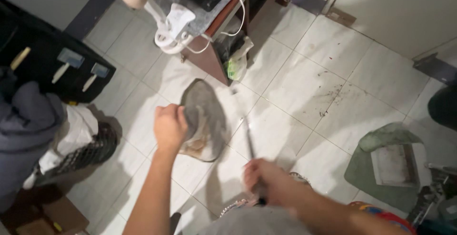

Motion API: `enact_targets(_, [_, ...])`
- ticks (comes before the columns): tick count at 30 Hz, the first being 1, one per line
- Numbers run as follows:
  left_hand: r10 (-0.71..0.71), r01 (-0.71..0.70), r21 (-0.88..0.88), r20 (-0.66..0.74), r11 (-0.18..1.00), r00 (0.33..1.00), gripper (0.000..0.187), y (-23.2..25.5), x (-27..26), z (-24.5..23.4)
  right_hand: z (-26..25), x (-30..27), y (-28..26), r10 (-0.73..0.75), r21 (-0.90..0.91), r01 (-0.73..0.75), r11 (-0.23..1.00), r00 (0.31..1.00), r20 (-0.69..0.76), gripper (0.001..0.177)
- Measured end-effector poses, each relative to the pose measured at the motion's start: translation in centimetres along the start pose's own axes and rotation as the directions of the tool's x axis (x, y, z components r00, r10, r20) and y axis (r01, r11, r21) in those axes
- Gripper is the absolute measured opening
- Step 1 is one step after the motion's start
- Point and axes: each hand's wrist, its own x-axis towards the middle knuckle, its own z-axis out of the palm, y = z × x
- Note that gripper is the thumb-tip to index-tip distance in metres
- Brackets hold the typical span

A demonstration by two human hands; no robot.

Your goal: The person sweeps the floor using a squeegee broom and a dustpan, moving debris from under a table and around a doorway into the pan, and moves a chair aside to reach more area.

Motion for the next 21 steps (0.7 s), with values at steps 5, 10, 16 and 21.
enact_targets(5, [-0.099,0.094,0.098,0.048,0.991,0.994,0.020,-0.9,-3.6,-3.0,0.9,5.1,7.1,0.275,0.046,-0.296,0.954,0.927,0.255,0.027])
enact_targets(10, [-0.161,0.151,0.169,0.048,0.974,0.986,0.017,2.0,-4.9,-1.8,-9.4,15.6,-1.4,-0.122,-0.167,0.302,0.938,0.743,0.658,0.010])
enact_targets(16, [-0.282,0.271,0.153,0.059,0.950,0.958,0.019,6.0,-4.6,4.4,-32.5,6.6,-26.3,-0.562,0.078,0.561,0.824,0.794,0.233,0.012])
enact_targets(21, [-0.356,0.346,0.140,0.057,0.928,0.933,0.021,7.8,-4.2,9.2,-37.0,-6.6,-31.4,-0.526,-0.028,0.531,0.847,0.830,-0.186,0.005])
